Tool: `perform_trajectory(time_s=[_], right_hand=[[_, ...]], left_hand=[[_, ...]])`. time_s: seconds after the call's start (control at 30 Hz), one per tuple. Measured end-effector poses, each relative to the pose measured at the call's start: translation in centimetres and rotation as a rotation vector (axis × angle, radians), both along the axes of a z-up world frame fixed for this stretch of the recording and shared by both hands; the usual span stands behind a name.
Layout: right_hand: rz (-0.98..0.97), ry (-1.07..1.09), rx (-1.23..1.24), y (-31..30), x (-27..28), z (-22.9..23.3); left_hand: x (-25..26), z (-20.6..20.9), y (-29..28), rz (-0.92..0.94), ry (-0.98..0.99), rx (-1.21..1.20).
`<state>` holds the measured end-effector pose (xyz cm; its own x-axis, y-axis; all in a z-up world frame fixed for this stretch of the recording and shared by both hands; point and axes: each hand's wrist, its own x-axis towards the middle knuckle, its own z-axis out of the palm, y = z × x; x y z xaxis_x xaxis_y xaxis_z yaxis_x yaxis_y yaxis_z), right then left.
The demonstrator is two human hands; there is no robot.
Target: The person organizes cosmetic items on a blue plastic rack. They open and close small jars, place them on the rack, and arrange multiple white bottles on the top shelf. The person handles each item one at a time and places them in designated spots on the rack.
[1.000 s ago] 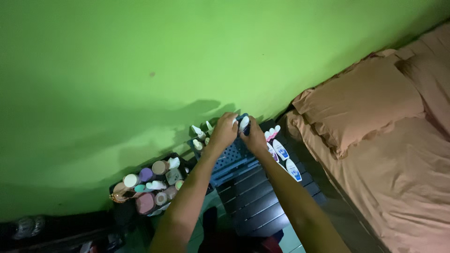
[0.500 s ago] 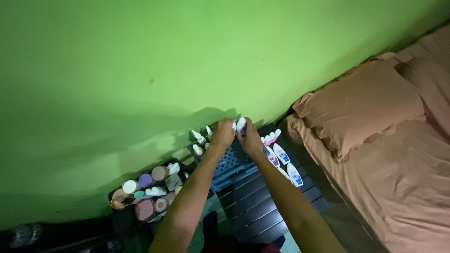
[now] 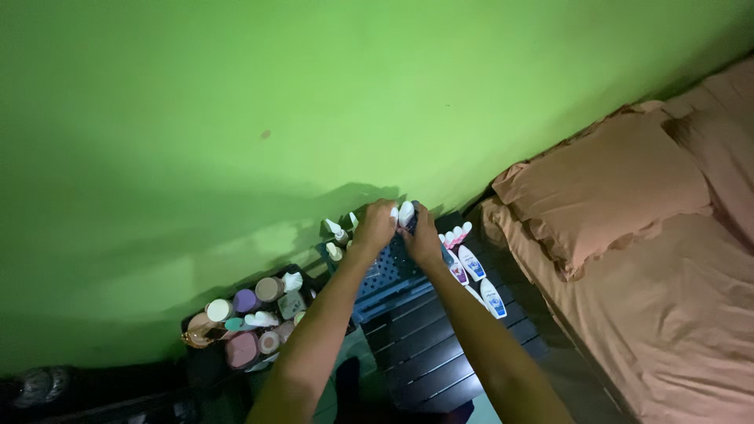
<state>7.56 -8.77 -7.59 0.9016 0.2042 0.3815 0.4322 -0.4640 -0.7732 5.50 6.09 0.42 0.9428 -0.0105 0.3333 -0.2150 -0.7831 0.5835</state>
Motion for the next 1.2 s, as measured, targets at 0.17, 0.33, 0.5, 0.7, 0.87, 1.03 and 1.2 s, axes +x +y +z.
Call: perform_trajectory(time_s=[0.17,0.33,0.5,0.7,0.87,1.03,1.2], right_hand=[[-0.002,0.11,-0.015,-0.3,-0.5,0.5],[0.018,0.201,-0.093,-0.4,-0.7,1.7],[0.011,0.222,-0.079,-0.5,-1.1,3.0],[0.001,0.257,-0.151,-0.6,0.3,2.0],[-0.016,0.088,-0.027,-0.6,0.1,0.3],[-0.039,0.125,0.016,-1.1,-0.6,0.7],[-0.111,0.056,0.014,-2.2,-2.5,2.1]], left_hand=[[-0.2,-0.4,0.6,-0.03,-0.043,0.023],[-0.2,-0.5,0.5,0.039,0.042,0.184],[0.0,-0.8,0.5,0.022,0.012,0.219],[0.2,-0.9,0.4,0.029,0.046,0.208],[-0.2,0.0,0.0,0.056,0.091,0.235],[-1.4,2.0,-0.3,0.034,0.028,0.241],[-4.1,4.2,-2.3,0.034,-0.211,0.091]])
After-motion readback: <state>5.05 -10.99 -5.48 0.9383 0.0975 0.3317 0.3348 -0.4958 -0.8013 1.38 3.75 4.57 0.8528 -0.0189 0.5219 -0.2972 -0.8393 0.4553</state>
